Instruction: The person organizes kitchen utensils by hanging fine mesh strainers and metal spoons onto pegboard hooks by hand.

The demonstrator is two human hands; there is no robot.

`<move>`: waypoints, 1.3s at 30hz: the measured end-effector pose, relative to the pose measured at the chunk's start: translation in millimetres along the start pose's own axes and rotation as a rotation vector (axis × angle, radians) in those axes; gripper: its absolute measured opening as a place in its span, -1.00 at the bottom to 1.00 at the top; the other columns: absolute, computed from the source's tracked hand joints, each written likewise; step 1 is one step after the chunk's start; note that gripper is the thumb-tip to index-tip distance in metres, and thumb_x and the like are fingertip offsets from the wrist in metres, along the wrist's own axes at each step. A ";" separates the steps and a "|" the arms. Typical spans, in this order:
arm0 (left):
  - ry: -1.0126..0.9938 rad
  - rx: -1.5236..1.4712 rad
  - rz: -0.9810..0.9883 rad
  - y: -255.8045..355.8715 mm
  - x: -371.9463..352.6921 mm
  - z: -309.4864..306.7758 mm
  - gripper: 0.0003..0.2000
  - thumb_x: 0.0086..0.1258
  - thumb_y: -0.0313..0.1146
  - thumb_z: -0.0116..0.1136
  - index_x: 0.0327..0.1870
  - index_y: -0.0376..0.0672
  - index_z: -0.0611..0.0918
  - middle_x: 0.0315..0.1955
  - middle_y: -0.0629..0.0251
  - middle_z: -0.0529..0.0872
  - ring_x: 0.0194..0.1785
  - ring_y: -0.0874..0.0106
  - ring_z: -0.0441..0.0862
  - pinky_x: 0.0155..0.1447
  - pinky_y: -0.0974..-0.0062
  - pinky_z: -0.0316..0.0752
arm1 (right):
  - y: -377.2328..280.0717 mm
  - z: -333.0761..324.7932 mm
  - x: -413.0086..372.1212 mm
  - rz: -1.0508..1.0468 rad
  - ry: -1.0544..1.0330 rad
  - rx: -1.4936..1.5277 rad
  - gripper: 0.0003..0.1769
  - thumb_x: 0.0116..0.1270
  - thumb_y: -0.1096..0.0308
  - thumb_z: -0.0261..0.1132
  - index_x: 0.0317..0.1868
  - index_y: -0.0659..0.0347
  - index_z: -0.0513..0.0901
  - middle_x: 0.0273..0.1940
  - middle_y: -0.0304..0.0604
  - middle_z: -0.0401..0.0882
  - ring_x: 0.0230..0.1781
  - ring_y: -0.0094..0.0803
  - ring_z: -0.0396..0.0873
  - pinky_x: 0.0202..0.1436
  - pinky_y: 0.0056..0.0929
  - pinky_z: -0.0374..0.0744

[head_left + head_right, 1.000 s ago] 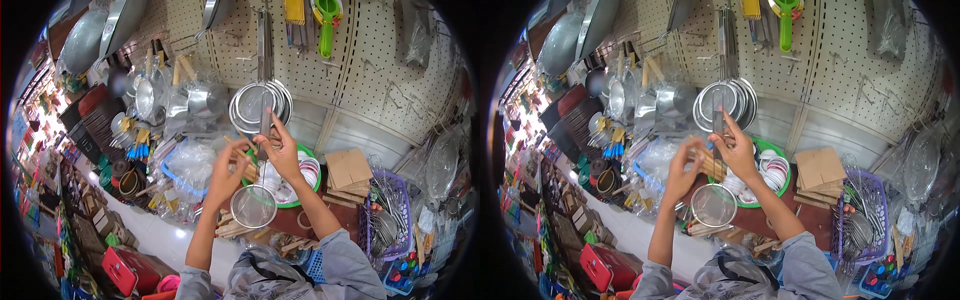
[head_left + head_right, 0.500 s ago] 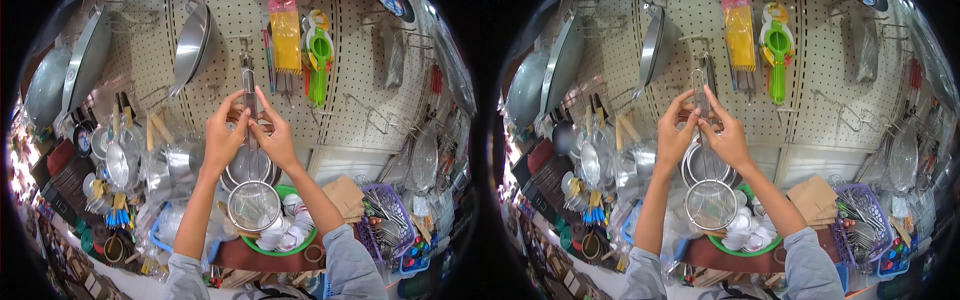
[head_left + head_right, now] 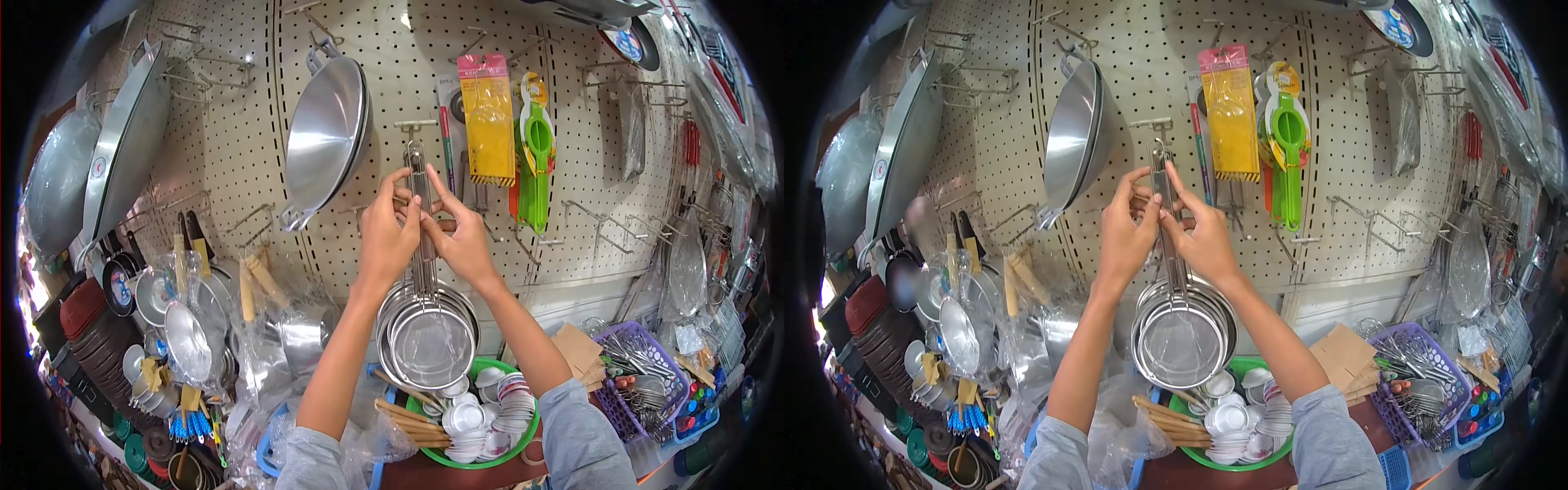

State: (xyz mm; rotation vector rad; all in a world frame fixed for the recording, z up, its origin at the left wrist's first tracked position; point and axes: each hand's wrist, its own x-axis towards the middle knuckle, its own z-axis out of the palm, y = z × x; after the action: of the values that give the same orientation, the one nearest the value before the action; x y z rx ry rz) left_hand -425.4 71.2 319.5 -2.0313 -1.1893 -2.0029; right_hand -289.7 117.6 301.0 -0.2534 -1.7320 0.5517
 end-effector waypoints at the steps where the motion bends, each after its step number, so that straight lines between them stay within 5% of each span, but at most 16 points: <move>1: 0.000 0.007 0.003 -4.5 1.7 0.6 -0.61 0.54 -0.55 0.22 0.36 -0.28 0.55 -0.24 0.21 0.78 -0.19 0.44 0.76 -0.07 0.44 0.63 | 6.4 1.0 2.1 -0.018 0.003 -0.009 -0.18 0.49 0.45 0.40 0.69 -0.05 0.31 -0.33 -0.25 0.63 -0.38 -0.64 0.45 -0.29 -0.52 0.60; 14: 0.018 -0.001 0.020 -35.5 15.6 11.9 -0.60 0.52 -0.56 0.18 0.36 -0.31 0.50 -0.13 0.08 0.68 -0.23 0.23 0.75 -0.09 0.28 0.66 | 38.4 4.6 17.4 -0.156 0.063 -0.182 -0.19 0.43 0.44 0.43 0.65 -0.09 0.38 -0.27 -0.16 0.57 -0.36 -0.43 0.55 -0.15 -0.38 0.66; 23: 0.072 0.017 0.009 -40.6 19.1 22.3 -0.61 0.49 -0.62 0.19 0.33 -0.32 0.54 -0.07 0.17 0.63 -0.24 0.39 0.72 -0.08 0.40 0.69 | 30.0 0.6 17.6 -0.146 0.059 -0.528 -0.19 0.41 0.34 0.40 0.65 -0.08 0.38 -0.25 -0.02 0.54 -0.33 -0.14 0.63 -0.14 -0.18 0.63; 35: 0.119 0.159 0.132 -51.4 12.7 24.4 -0.50 0.44 -0.68 0.10 0.43 -0.28 0.49 0.01 0.09 0.57 -0.16 0.30 0.69 -0.05 0.34 0.68 | 40.0 1.7 12.8 -0.175 0.039 -0.524 -0.19 0.40 0.34 0.41 0.65 -0.01 0.38 -0.21 -0.06 0.56 -0.37 -0.21 0.65 -0.16 -0.20 0.66; 39: 0.064 0.112 0.091 -45.5 8.2 21.6 -0.46 0.42 -0.66 0.10 0.46 -0.28 0.44 0.02 0.01 0.54 0.03 0.07 0.64 0.00 0.18 0.64 | 44.9 4.3 5.0 -0.185 0.058 -0.521 -0.17 0.39 0.36 0.42 0.66 -0.03 0.37 -0.23 -0.09 0.55 -0.37 -0.21 0.65 -0.19 -0.22 0.66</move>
State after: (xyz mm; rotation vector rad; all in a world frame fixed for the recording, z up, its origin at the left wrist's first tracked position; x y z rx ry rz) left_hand -433.1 118.6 302.1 -1.9182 -1.1478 -1.9001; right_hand -300.6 157.6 282.6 -0.4635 -1.7967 -0.0509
